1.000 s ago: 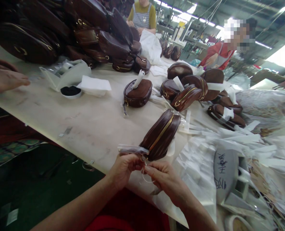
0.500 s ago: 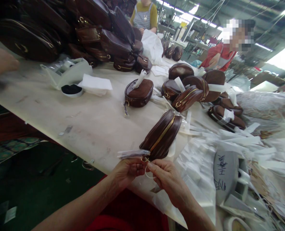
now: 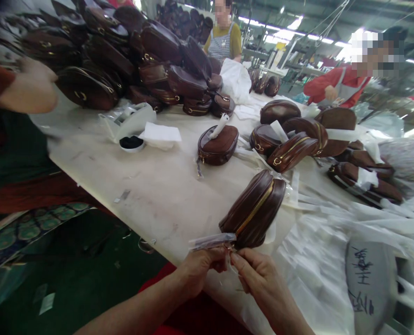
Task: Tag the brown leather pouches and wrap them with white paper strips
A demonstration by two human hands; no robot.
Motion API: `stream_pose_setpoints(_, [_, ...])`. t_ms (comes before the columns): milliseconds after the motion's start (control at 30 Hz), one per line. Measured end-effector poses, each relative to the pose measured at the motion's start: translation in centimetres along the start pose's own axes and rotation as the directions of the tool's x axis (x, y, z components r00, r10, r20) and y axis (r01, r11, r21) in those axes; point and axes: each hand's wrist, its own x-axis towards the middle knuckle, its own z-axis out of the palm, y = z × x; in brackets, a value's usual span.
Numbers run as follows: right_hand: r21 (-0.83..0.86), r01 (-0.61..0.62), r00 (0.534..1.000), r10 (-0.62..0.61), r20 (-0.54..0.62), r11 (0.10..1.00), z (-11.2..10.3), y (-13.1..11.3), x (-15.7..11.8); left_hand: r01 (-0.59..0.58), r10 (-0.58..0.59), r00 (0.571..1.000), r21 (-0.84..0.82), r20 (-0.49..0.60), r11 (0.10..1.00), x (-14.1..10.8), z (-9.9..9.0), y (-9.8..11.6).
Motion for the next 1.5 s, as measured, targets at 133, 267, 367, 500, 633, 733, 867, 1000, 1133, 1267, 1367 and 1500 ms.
stream_pose_setpoints(133, [-0.182, 0.152, 0.976, -0.176, -0.127, 0.971, 0.7, 0.6, -0.2, -0.016, 0.022, 0.997, 0.085, -0.071, 0.996, -1.5, -1.0, -0.8])
stream_pose_setpoints(267, [-0.281, 0.216, 0.931, -0.284, -0.23, 0.935, 1.6, 0.4, -0.8, 0.074, -0.072, 0.997, 0.16, -0.013, 0.984, -3.2, -2.1, -1.2])
stream_pose_setpoints(367, [-0.298, 0.2, 0.928, -0.278, -0.249, 0.933, 1.9, 0.5, -1.2, 0.114, -0.124, 0.992, 0.2, 0.037, 0.973, -4.0, -2.6, -1.3])
stream_pose_setpoints(500, [-0.317, 0.139, 0.945, -0.222, -0.241, 0.938, 1.9, 0.9, -1.5, 0.138, -0.159, 0.98, 0.164, 0.121, 0.977, -4.4, -2.7, -1.5])
stream_pose_setpoints(633, [-0.209, 0.123, 0.97, -0.162, -0.179, 0.97, 1.7, 0.7, -1.4, 0.122, -0.146, 0.982, 0.185, 0.123, 0.975, -4.4, -2.3, -1.6])
stream_pose_setpoints(733, [-0.086, 0.099, 0.983, -0.111, -0.149, 0.991, 1.6, 0.5, -1.2, 0.113, -0.137, 0.985, 0.212, 0.102, 0.971, -4.3, -2.3, -1.7])
stream_pose_setpoints(867, [0.049, 0.073, 0.99, -0.066, -0.127, 0.996, 1.6, 0.6, -0.8, 0.125, -0.143, 0.987, 0.219, 0.069, 0.968, -4.2, -2.4, -1.9])
stream_pose_setpoints(1000, [0.124, 0.065, 0.993, -0.052, -0.11, 0.99, 1.7, 0.6, -0.4, 0.125, -0.145, 0.986, 0.22, 0.079, 0.968, -3.9, -2.6, -2.1])
stream_pose_setpoints(1133, [0.125, 0.052, 0.996, -0.042, -0.079, 0.991, 1.7, 0.4, -0.3, 0.132, -0.157, 0.982, 0.214, 0.103, 0.968, -3.8, -2.6, -2.4])
stream_pose_setpoints(1267, [0.127, 0.044, 0.996, -0.034, -0.082, 0.991, 1.6, 0.4, -0.2, 0.117, -0.142, 0.984, 0.209, 0.107, 0.971, -3.7, -2.6, -2.5])
stream_pose_setpoints(1367, [0.122, 0.043, 0.996, -0.032, -0.085, 0.992, 1.6, 0.7, -0.1, 0.116, -0.143, 0.983, 0.213, 0.115, 0.97, -3.6, -2.8, -2.6])
stream_pose_setpoints(1500, [0.099, 0.045, 0.995, -0.035, -0.099, 0.994, 1.5, 0.7, -0.1, 0.075, -0.114, 0.981, 0.23, 0.159, 0.97, -3.5, -2.8, -2.5])
